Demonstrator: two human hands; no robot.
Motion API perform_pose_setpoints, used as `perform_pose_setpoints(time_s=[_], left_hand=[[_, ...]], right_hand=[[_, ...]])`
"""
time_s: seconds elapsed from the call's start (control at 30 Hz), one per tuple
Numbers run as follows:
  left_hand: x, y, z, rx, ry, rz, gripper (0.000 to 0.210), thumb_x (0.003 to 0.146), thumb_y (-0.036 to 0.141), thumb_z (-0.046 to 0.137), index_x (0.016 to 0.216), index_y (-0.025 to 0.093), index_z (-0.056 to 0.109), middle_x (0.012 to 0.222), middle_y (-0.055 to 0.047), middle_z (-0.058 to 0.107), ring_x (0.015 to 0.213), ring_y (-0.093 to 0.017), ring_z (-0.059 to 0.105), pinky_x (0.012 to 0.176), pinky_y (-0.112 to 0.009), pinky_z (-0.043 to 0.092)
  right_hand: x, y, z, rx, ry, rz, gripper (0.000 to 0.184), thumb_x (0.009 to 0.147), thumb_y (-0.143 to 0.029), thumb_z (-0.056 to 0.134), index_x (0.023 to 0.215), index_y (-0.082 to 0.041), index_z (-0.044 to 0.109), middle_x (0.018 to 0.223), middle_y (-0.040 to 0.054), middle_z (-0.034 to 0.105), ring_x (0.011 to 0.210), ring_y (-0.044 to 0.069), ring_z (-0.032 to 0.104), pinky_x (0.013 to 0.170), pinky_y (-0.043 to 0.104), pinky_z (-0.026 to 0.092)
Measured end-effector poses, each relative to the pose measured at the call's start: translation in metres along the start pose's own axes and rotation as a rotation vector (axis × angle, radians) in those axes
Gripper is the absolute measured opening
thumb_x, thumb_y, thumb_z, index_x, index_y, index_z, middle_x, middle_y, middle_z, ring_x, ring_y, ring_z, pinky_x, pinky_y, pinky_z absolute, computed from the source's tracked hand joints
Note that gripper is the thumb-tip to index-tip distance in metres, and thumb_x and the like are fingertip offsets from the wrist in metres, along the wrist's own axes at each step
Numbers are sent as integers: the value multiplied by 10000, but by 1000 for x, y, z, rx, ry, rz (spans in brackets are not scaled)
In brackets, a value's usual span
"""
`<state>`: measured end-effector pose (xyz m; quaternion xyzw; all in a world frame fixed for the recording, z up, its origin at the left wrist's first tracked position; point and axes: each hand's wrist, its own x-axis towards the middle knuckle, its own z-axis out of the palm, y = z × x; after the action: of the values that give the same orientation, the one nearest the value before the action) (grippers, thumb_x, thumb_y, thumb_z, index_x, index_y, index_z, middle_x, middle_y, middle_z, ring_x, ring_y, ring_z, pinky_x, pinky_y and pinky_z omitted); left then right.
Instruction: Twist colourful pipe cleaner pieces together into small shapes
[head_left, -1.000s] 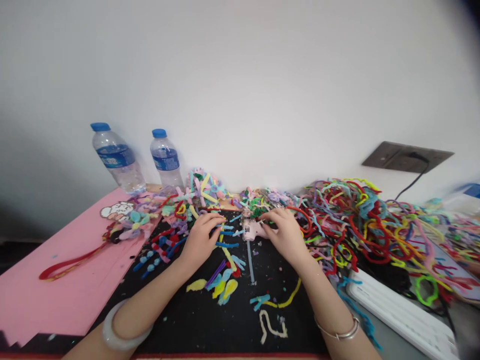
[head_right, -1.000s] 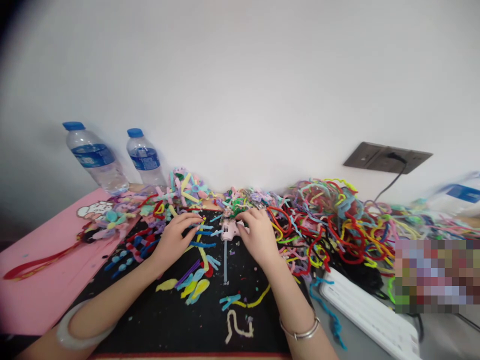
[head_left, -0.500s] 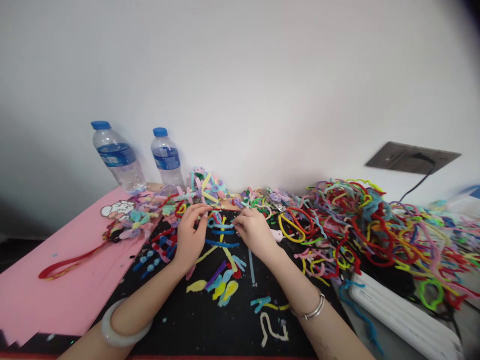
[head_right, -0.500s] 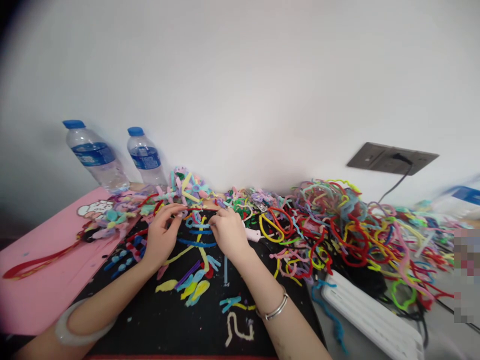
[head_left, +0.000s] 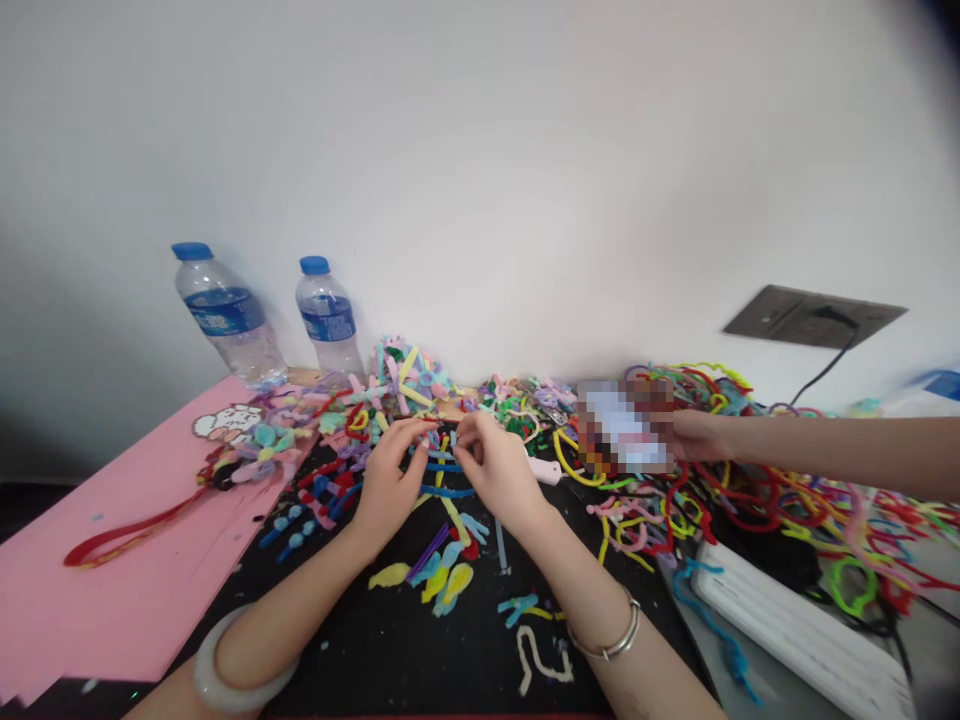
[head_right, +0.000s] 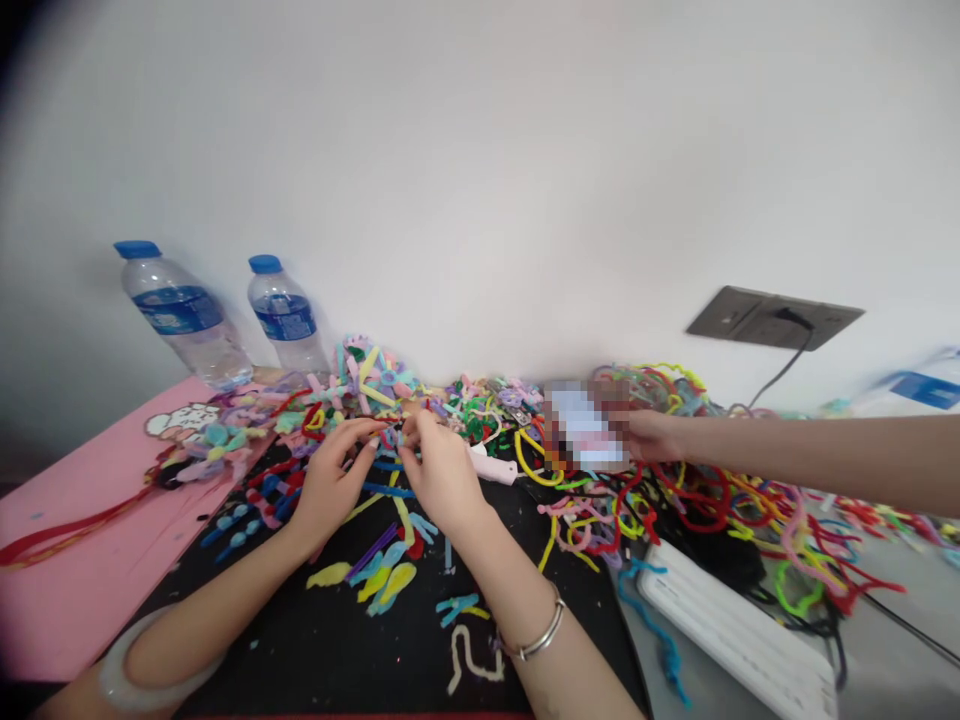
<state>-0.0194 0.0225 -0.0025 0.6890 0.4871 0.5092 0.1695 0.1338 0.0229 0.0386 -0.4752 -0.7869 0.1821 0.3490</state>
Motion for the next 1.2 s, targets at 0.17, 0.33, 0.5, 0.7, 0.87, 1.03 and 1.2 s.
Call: perform_pose_setpoints(time_s=[0.17, 0.33, 0.5, 0.7, 0.87, 1.03, 1.2], left_hand=[[1, -3, -1, 7, 10, -17, 231, 849, 137, 411, 994, 192, 582, 1026, -59, 586, 982, -196, 541, 865, -335, 437], [1, -3, -1, -2, 7, -21, 223, 847, 122, 410, 972, 189, 582, 1010, -59, 583, 976, -190, 538, 874, -334, 431], [1, -4, 1, -18, -1, -11, 218, 850, 117, 415, 974, 176, 584, 1013, -61, 585, 985, -184, 530, 888, -330, 419], [0, -6, 2, -7, -47, -11, 229, 853, 133, 416, 1005, 191, 577, 1043, -58, 588, 980, -190, 539, 849, -331, 443], [0, -6, 2, 10, -54, -13, 227, 859, 145, 416, 1010, 194, 578, 1052, -58, 587, 979, -191, 539, 835, -320, 443], [-1, -6, 2, 16, -95, 10, 237, 846, 130, 418, 1006, 193, 582, 1022, -59, 599, 967, -195, 547, 832, -319, 439], [-2, -5, 3, 3, -124, 11, 241, 839, 123, 416, 998, 190, 584, 1014, -62, 605, 978, -197, 551, 832, -314, 437]], right_hand=[[4, -1, 13, -389, -67, -92, 112, 837, -132, 478, 797, -192, 564, 729, 35, 611, 729, 173, 547, 658, 254, 372], [9, 3, 21, -536, -137, -115, 115, 841, -145, 498, 810, -185, 601, 730, 56, 637, 765, 204, 548, 656, 276, 361], [12, 6, 28, -458, -153, -41, 138, 851, -151, 486, 868, -185, 618, 795, 70, 646, 828, 201, 562, 699, 273, 375], [11, 9, 24, -358, -101, 13, 179, 858, -127, 455, 963, -183, 589, 862, 63, 639, 844, 184, 564, 729, 269, 397], [6, 6, 7, -267, -68, -56, 155, 810, -97, 515, 876, -189, 620, 882, 46, 654, 873, 194, 541, 800, 293, 397], [-6, 14, -16, -259, -58, -20, 155, 783, -91, 537, 850, -193, 633, 862, 31, 665, 854, 191, 554, 776, 290, 412], [-12, 50, -48, -336, 13, 164, 189, 774, -93, 497, 814, -176, 662, 835, 50, 688, 815, 190, 609, 758, 284, 430]])
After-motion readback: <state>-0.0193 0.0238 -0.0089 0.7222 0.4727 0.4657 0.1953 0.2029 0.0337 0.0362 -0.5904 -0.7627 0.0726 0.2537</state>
